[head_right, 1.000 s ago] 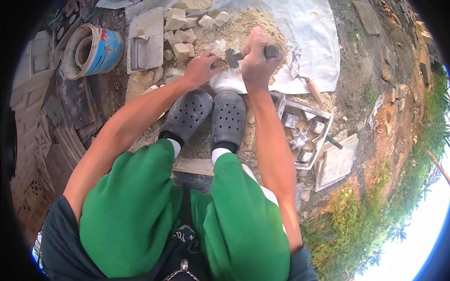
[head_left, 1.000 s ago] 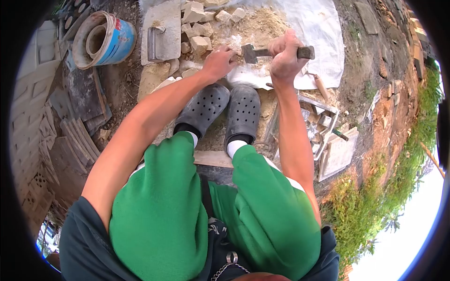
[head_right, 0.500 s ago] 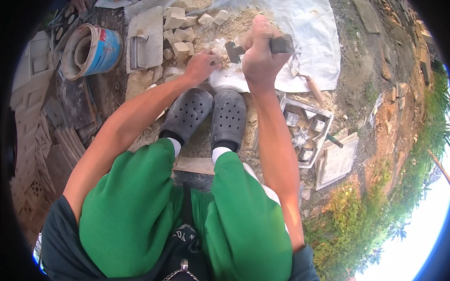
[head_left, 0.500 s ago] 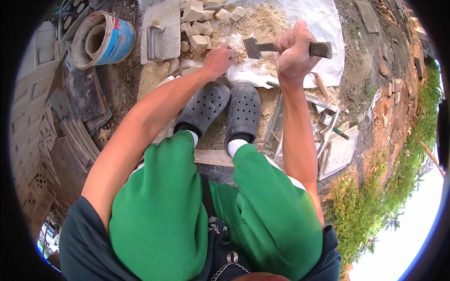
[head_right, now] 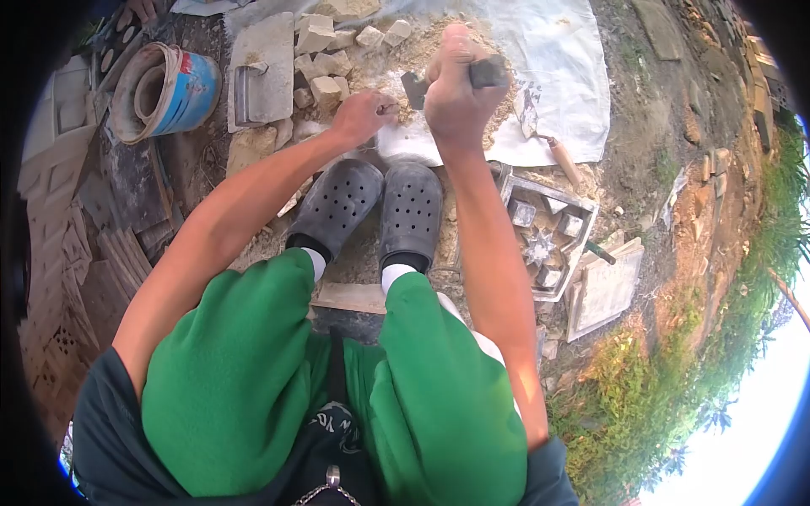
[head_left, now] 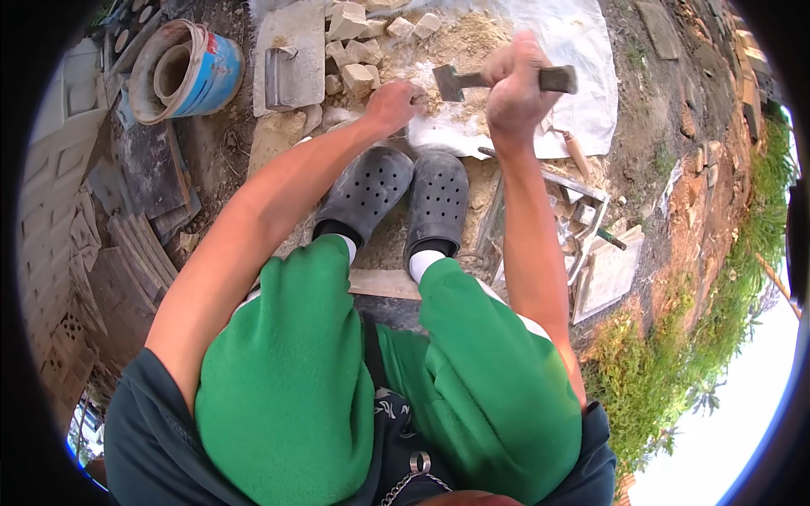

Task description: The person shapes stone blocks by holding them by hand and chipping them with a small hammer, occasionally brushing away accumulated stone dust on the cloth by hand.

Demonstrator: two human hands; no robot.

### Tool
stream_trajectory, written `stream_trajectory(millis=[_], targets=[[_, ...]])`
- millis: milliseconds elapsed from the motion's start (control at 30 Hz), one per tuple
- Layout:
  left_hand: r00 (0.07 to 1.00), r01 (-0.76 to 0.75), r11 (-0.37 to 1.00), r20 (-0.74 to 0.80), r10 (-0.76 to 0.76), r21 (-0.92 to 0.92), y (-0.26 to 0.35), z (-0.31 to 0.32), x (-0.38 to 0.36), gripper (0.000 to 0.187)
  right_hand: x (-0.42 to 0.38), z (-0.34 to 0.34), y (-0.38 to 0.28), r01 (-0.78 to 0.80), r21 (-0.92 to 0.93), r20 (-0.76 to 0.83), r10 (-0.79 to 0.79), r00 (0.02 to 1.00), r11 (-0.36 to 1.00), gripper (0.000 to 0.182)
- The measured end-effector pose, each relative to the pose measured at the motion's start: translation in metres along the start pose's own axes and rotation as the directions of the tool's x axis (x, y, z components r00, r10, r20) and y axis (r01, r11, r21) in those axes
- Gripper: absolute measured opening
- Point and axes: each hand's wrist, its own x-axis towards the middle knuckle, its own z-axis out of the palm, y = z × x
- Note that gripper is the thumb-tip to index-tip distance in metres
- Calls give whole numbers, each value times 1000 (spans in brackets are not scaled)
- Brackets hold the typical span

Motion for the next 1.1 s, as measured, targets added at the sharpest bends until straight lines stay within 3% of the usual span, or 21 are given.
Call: stream_trajectory(millis=[33,167,267,367,433,567,633,667,767,833,867,967,1100], targets=[[1000,1,1000,4,-2,18,1,-1,1,34,-7,-2,16,56,-46,37,-54,998,997,46],[998,55,996,24,-57,66,3,2,1,35,-3,4,11,-120,-120,-31,117,993,985,44],[1000,19,1000,-6,-19,-10,2,-1,-5,36,9,6,-16,-20,-24,-5,19,1000,1000,45],[999,28,999,-31,-29,-24,1,-1,-2,36,3,4,-23,-59,61,-33,61,998,996,45],[999,33,999,23,-34,29,6,-6,-1,37,-10,-6,11,21,-59,27,-20,999,998,46],[998,52,998,26,-53,45,7,-3,-3,36,-9,0,16,-53,-125,-31,50,998,991,47],[999,46,999,25,-46,19,6,-4,-2,34,2,3,-2,-63,-33,5,63,998,997,45],[998,51,999,26,-52,18,5,-2,-4,34,5,4,-14,5,-2,30,-5,1000,1000,44],[997,28,997,-68,-23,67,2,3,-4,35,3,7,-25,-64,105,-44,68,997,992,44],[998,47,999,-38,-47,-3,4,-1,-5,32,-8,0,10,72,26,19,-72,997,997,44],[999,41,999,-36,-41,0,6,-4,-5,32,-19,0,24,-45,-134,-22,42,999,990,44],[996,85,996,-10,-85,-40,5,-5,-7,30,-12,7,14,-87,-123,-31,84,996,989,45],[994,55,991,-91,-66,-121,-1,3,-5,26,4,9,-24,-38,-31,-32,37,999,999,46]])
